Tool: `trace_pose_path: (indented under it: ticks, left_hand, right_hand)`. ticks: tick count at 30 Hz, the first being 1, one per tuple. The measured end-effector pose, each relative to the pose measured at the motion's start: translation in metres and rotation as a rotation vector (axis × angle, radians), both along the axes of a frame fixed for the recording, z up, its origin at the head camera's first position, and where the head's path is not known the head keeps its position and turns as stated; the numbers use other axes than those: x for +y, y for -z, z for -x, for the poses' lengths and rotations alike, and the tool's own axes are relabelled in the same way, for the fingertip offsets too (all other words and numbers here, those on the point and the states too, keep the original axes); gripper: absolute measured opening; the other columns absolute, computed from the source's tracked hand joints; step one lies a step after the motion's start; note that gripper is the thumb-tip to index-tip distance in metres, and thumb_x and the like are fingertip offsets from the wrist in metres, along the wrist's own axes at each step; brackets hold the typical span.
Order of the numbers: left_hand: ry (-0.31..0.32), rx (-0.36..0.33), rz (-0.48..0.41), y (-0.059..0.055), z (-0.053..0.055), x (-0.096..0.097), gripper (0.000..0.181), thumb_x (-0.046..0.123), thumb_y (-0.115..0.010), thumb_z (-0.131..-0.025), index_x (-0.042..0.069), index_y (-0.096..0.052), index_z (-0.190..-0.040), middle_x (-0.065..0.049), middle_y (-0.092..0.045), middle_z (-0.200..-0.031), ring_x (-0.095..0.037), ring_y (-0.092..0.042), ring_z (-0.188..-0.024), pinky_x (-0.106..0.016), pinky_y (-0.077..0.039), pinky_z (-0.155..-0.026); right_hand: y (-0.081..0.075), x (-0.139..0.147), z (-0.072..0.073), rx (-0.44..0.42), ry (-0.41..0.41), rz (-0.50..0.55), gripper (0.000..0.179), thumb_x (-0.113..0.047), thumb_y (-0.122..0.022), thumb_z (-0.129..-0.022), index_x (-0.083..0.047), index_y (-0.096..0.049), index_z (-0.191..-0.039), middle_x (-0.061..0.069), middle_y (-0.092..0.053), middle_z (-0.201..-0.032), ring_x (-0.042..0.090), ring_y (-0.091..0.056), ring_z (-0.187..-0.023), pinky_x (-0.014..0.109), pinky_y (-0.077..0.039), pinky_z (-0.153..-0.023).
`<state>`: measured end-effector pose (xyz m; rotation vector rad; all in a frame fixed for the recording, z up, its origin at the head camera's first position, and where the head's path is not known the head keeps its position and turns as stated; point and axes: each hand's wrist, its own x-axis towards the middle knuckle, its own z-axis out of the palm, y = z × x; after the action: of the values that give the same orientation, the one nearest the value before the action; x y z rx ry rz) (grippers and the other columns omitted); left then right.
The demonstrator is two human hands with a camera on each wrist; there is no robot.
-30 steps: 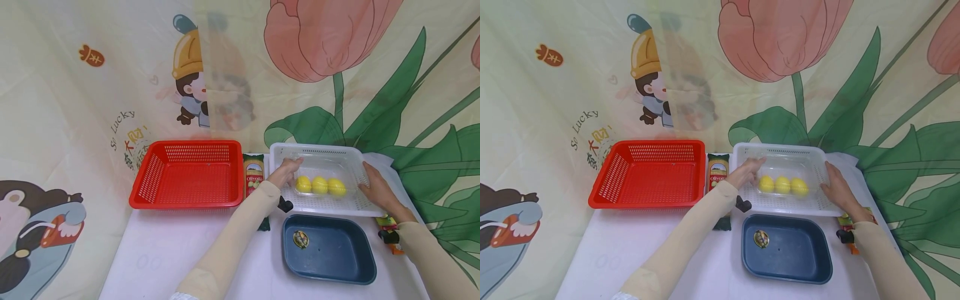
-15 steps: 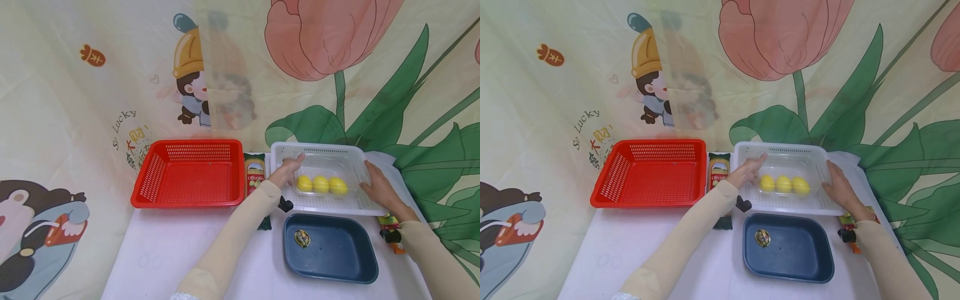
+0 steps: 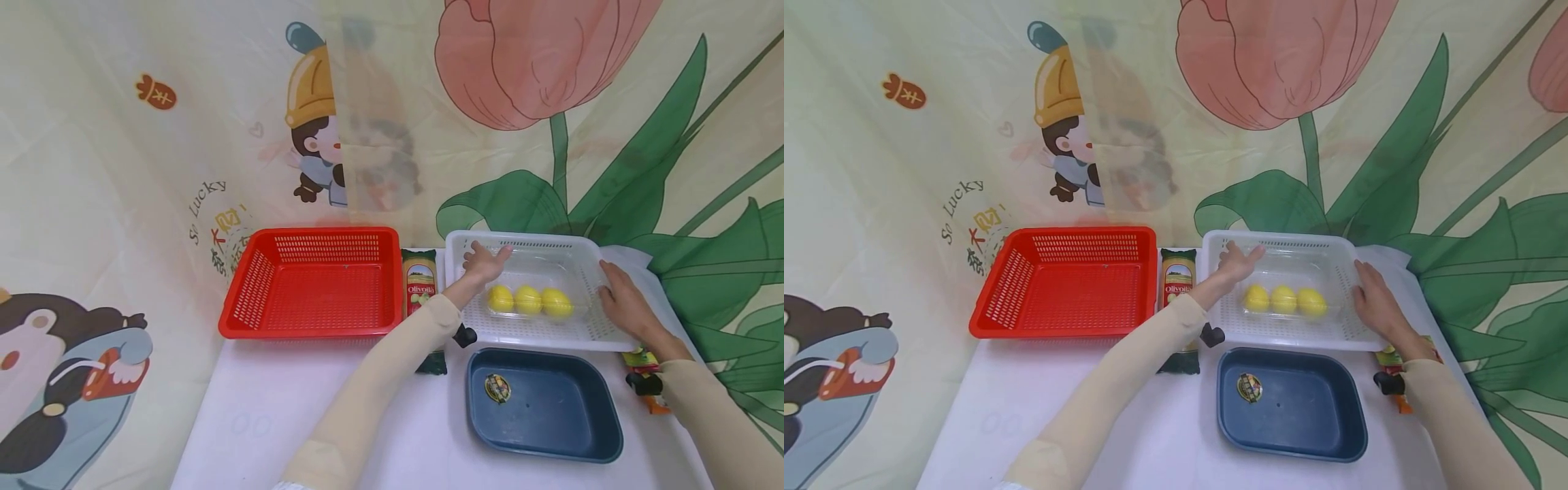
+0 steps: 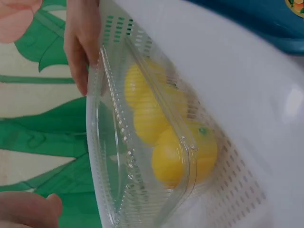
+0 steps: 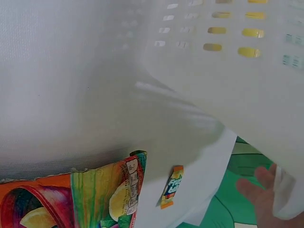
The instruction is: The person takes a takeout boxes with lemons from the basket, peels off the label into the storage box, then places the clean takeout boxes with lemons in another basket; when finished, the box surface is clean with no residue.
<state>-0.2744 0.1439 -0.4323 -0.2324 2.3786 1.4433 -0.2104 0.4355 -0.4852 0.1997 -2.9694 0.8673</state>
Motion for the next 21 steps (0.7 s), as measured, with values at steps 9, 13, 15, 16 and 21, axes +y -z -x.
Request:
trace_pose_path:
  ticks: [9,13,15,16,21]
  left_hand:
    - [0.124,0.317,0.081,-0.004,-0.005,-0.020,0.079,0.052,-0.052,-0.102,0.008,-0.020,-0.160,-0.018,-0.024,-0.164,-0.031,-0.023,-0.152,-0.048,-0.023,-0.125]
    - [0.186,0.420,0.123,-0.004,-0.005,-0.035,0.079,0.052,-0.051,-0.103,0.006,-0.023,-0.160,-0.019,-0.021,-0.165,-0.031,-0.020,-0.154,-0.050,-0.020,-0.125]
    - [0.212,0.471,0.145,-0.004,-0.006,-0.044,0.077,0.052,-0.052,-0.103,0.006,-0.025,-0.159,-0.018,-0.021,-0.165,-0.032,-0.019,-0.154,-0.051,-0.019,-0.125]
    - [0.227,0.494,0.151,-0.004,-0.007,-0.049,0.077,0.052,-0.052,-0.103,0.006,-0.026,-0.159,-0.018,-0.021,-0.165,-0.033,-0.018,-0.154,-0.052,-0.018,-0.126]
    - [0.298,0.590,0.207,-0.005,-0.014,-0.072,0.077,0.055,-0.051,-0.102,0.009,-0.028,-0.158,-0.017,-0.020,-0.166,-0.034,-0.016,-0.155,-0.057,-0.014,-0.126]
  right_hand:
    - [-0.009,-0.015,0.003,0.094,0.021,0.007,0.052,-0.016,-0.030,-0.111,0.008,-0.020,-0.156,0.040,-0.013,-0.160,0.062,-0.016,-0.145,0.076,-0.015,-0.113]
    - [-0.016,-0.030,0.009,0.112,0.020,0.013,0.056,-0.024,-0.033,-0.112,0.008,-0.023,-0.156,0.037,-0.013,-0.162,0.059,-0.014,-0.147,0.075,-0.012,-0.116]
    - [-0.019,-0.038,0.012,0.114,0.010,0.013,0.059,-0.028,-0.035,-0.111,0.008,-0.023,-0.156,0.035,-0.013,-0.163,0.058,-0.014,-0.148,0.075,-0.012,-0.116]
    - [-0.021,-0.043,0.013,0.115,0.003,0.010,0.060,-0.029,-0.036,-0.111,0.008,-0.023,-0.156,0.035,-0.013,-0.163,0.058,-0.013,-0.148,0.075,-0.011,-0.116]
    - [-0.026,-0.065,0.016,0.129,-0.037,0.003,0.062,-0.033,-0.040,-0.110,0.004,-0.024,-0.157,0.032,-0.013,-0.165,0.056,-0.015,-0.149,0.076,-0.013,-0.115]
